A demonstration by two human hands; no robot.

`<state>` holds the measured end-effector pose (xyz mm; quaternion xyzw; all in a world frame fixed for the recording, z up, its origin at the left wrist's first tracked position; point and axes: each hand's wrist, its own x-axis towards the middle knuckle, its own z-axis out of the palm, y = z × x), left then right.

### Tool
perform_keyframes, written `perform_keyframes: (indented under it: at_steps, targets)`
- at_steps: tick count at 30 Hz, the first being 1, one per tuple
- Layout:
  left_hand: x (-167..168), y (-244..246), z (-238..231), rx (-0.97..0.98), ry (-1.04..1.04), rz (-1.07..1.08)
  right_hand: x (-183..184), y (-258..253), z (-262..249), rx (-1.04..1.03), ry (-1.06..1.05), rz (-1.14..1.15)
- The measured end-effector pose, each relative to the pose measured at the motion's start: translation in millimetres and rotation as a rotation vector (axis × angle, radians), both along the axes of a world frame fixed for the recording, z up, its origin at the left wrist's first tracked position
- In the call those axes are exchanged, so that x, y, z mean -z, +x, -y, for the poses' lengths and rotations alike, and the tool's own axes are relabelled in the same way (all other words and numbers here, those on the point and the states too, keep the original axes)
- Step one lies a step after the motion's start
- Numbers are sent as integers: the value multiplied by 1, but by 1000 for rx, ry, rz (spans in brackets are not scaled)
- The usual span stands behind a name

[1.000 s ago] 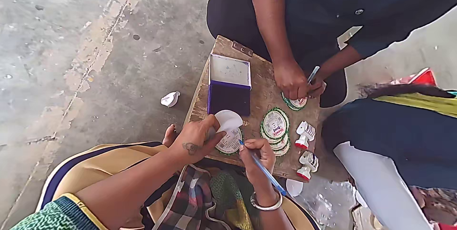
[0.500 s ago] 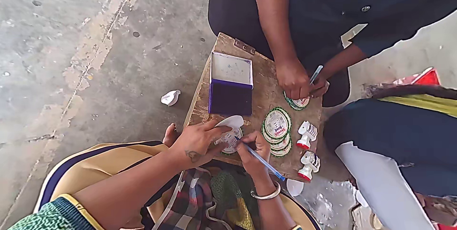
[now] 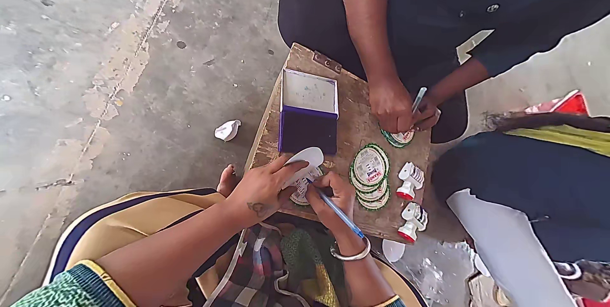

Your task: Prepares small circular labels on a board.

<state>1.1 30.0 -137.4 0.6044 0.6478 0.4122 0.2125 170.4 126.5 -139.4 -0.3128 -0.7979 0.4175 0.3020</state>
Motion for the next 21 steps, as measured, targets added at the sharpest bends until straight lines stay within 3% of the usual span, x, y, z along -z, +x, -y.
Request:
perform_keyframes:
  at_steps: [21]
  targets:
    - [1, 1, -1, 6, 12, -28, 2, 0, -2, 14, 43, 27]
